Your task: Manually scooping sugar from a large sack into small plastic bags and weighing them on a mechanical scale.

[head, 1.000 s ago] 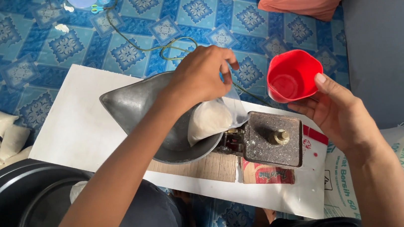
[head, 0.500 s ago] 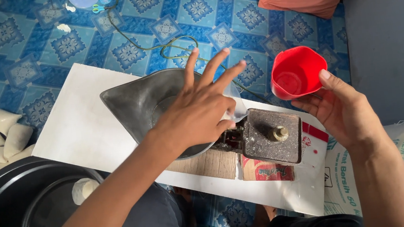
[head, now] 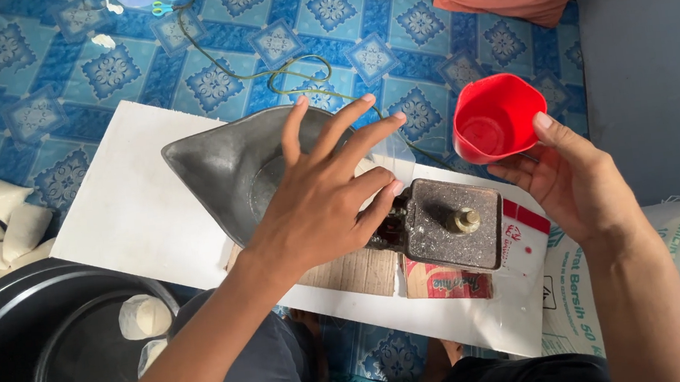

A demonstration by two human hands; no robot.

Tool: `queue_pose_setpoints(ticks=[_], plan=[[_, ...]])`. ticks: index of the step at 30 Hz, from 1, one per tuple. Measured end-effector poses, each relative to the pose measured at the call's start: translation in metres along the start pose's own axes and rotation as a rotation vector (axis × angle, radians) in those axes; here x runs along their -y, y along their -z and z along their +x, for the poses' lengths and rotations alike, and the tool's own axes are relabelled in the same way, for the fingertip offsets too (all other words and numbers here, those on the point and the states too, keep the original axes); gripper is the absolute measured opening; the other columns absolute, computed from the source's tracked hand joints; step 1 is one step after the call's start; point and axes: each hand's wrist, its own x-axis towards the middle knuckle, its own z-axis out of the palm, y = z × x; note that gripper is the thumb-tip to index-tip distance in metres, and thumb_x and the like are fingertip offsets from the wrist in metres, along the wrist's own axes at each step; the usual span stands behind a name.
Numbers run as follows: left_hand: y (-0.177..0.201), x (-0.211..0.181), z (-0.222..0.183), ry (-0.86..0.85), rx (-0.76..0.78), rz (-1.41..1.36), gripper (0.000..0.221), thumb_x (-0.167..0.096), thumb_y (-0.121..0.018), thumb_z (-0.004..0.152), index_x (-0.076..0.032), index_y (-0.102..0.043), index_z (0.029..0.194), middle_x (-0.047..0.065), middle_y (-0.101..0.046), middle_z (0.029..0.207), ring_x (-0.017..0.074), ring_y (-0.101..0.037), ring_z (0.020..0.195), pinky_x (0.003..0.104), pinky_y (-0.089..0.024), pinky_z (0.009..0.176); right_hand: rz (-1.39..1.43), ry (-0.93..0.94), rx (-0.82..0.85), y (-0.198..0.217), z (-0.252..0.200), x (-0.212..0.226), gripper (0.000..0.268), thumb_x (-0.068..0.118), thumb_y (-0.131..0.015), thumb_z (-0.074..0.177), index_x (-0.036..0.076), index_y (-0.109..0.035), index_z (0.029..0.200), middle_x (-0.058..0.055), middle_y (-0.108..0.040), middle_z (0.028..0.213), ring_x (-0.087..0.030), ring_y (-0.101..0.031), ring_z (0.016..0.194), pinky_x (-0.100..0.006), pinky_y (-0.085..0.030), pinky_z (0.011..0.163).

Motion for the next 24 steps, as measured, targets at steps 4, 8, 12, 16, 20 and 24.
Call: queue_pose_setpoints(ticks=[4,8,12,16,20,24], plan=[[0.003,-0.012,-0.008,-0.008,-0.325,-0.115,0.016,-0.017,-0.064,0.094,-0.013,-0.070,0.080,0.005,-0.067,0.117,0.0293,-0.060,0.117,0.056,-0.022,0.112,0.012,0.004,0.006,0.002,0.001,-0.001,0.061,0.034,-0.054,0.084,0.005,-0.047,0.136,-0.012,-0.057,0.120,-0.026,-0.059,0.109,-0.035,-0.050,0.093],[-0.002,-0.015,-0.028,0.199,-0.619,-0.318,0.028,-0.017,-0.052,0.095,-0.009,-0.067,0.072,0.006,-0.067,0.092,0.0233,-0.066,0.088,0.044,-0.047,0.093,0.014,-0.014,0.009,0.002,0.000,-0.001,0.061,0.035,-0.053,0.083,0.006,-0.047,0.137,-0.011,-0.057,0.120,-0.026,-0.058,0.108,-0.035,-0.049,0.093],[0.007,-0.008,-0.034,0.355,-0.587,-0.373,0.035,-0.016,-0.047,0.099,-0.001,-0.067,0.074,0.010,-0.064,0.084,0.0216,-0.062,0.081,0.031,-0.050,0.074,0.017,-0.018,0.012,0.002,0.001,-0.002,0.060,0.034,-0.053,0.084,0.006,-0.047,0.137,-0.012,-0.057,0.120,-0.026,-0.059,0.108,-0.035,-0.050,0.093],[0.010,0.004,-0.035,0.443,-0.532,-0.339,0.029,-0.014,-0.049,0.100,-0.002,-0.067,0.080,0.009,-0.063,0.087,0.0214,-0.062,0.085,0.032,-0.051,0.078,0.006,0.002,0.041,0.005,0.003,-0.003,0.063,0.036,-0.053,0.084,0.006,-0.046,0.139,-0.012,-0.058,0.122,-0.026,-0.059,0.107,-0.034,-0.050,0.092],[0.000,0.032,-0.050,0.661,-0.327,-0.088,0.025,-0.025,-0.054,0.098,-0.008,-0.061,0.114,0.010,-0.059,0.121,0.0299,-0.053,0.116,0.043,-0.040,0.100,-0.003,0.000,0.055,0.005,0.002,-0.003,0.064,0.036,-0.053,0.084,0.005,-0.045,0.140,-0.013,-0.058,0.123,-0.025,-0.059,0.107,-0.033,-0.050,0.091],[-0.013,0.059,-0.076,0.883,-0.129,0.118,0.057,-0.041,-0.052,0.096,-0.004,-0.046,0.140,0.019,-0.039,0.148,0.0432,-0.028,0.140,0.063,-0.029,0.103,0.004,0.011,0.073,0.008,0.004,-0.005,0.063,0.036,-0.054,0.084,0.005,-0.046,0.139,-0.013,-0.058,0.122,-0.025,-0.060,0.105,-0.032,-0.051,0.088]])
